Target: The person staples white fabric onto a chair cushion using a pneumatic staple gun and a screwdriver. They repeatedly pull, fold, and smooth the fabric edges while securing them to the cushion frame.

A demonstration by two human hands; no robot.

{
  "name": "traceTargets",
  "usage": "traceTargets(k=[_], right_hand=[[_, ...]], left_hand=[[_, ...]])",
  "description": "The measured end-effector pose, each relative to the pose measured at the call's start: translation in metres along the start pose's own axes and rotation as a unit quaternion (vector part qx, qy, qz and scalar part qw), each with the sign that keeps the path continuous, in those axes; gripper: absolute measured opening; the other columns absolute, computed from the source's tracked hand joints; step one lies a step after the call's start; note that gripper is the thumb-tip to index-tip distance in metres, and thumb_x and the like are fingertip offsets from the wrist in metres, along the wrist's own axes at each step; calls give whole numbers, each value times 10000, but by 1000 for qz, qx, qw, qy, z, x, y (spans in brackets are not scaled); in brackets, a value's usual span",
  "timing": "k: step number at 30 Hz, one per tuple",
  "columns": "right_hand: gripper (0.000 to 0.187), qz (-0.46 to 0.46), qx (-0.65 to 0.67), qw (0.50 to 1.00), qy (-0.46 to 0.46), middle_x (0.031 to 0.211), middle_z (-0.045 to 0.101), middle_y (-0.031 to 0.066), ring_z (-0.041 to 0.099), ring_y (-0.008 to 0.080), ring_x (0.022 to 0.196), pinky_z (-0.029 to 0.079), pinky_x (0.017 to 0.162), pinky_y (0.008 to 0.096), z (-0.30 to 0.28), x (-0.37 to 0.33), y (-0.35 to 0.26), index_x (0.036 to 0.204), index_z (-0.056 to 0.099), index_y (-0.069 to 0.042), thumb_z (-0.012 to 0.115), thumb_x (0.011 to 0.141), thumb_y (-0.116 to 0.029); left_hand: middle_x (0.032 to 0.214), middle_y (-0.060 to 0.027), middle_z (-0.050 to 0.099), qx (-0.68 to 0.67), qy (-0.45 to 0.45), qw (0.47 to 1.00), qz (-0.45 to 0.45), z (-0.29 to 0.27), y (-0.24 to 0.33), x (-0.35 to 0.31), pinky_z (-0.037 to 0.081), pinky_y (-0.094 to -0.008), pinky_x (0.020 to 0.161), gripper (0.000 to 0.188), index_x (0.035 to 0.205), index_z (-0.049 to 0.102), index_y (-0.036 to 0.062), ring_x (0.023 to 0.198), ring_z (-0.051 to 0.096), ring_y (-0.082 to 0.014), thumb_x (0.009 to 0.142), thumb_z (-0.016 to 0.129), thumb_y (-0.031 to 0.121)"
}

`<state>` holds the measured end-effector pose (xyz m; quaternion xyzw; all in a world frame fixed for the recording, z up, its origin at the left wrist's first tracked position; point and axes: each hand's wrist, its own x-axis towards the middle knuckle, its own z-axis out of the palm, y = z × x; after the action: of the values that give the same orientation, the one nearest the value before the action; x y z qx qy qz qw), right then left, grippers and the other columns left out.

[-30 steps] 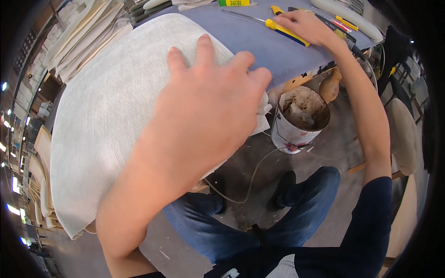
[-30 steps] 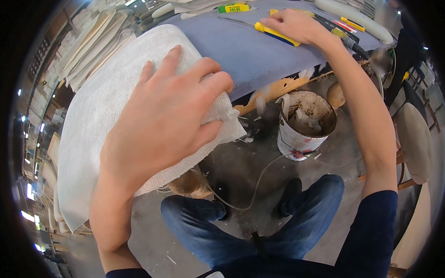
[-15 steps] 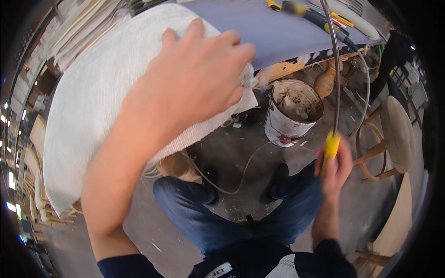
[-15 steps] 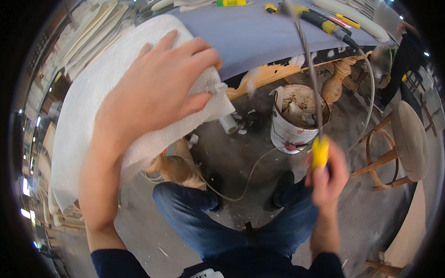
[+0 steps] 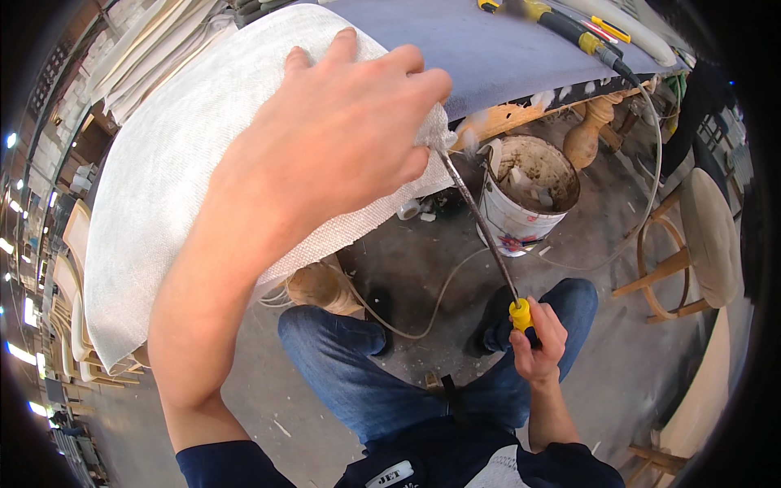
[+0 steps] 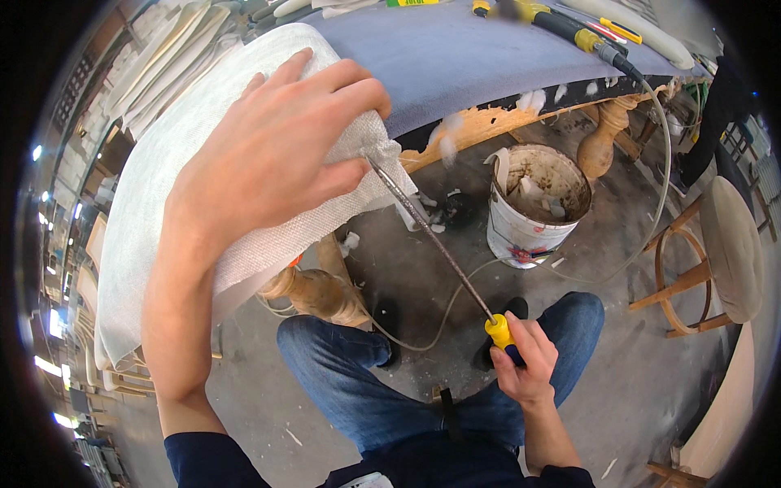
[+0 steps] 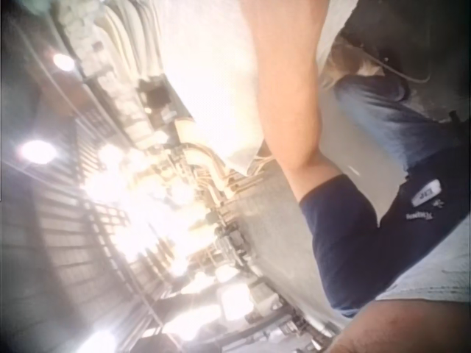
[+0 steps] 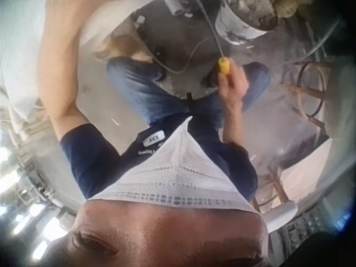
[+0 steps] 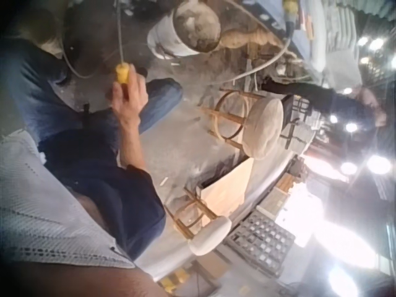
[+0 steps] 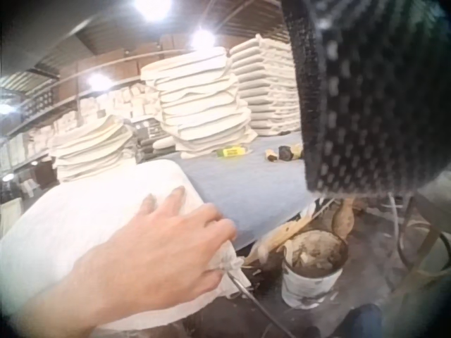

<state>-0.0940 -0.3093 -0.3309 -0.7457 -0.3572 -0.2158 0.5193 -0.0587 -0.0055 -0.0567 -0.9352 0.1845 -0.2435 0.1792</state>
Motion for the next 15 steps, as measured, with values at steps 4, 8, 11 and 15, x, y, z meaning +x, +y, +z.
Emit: traceTargets(k=[4, 8, 11, 15], right_hand=[[460, 11, 11, 1000, -12, 896, 695, 171, 677, 276, 748, 546, 704, 337, 2, 6, -5, 1296, 634, 92, 744, 895, -106], [454, 61, 45, 997, -36, 893, 715, 155, 701, 256, 758, 550, 715, 323, 0, 11, -13, 1325, 614, 93, 697, 926, -107], [452, 124, 103, 984, -73, 909, 731, 145, 719, 228, 774, 556, 729, 307, -9, 10, -19, 1344, 600, 92, 663, 943, -108], [444, 158, 151, 972, -85, 907, 739, 129, 717, 191, 763, 558, 731, 297, -12, 10, -26, 1350, 596, 91, 632, 963, -123]], left_hand=[[1165, -38, 642, 17, -15, 1000, -13, -4, 2, 1, 523, -494, 931, 379, 1160, 650, 131, 1099, 577, -344, 789, 728, 158], [1158, -37, 645, 16, -11, 1000, -13, -2, 2, 1, 524, -499, 929, 370, 1155, 653, 128, 1091, 579, -340, 791, 717, 156], [1158, -37, 645, 22, -1, 1000, -10, -1, 2, 0, 524, -502, 937, 370, 1157, 654, 127, 1092, 579, -339, 793, 714, 158], [1160, -41, 644, 16, -11, 1000, -11, -2, 2, 0, 523, -503, 951, 379, 1163, 655, 122, 1104, 578, -341, 791, 716, 158]])
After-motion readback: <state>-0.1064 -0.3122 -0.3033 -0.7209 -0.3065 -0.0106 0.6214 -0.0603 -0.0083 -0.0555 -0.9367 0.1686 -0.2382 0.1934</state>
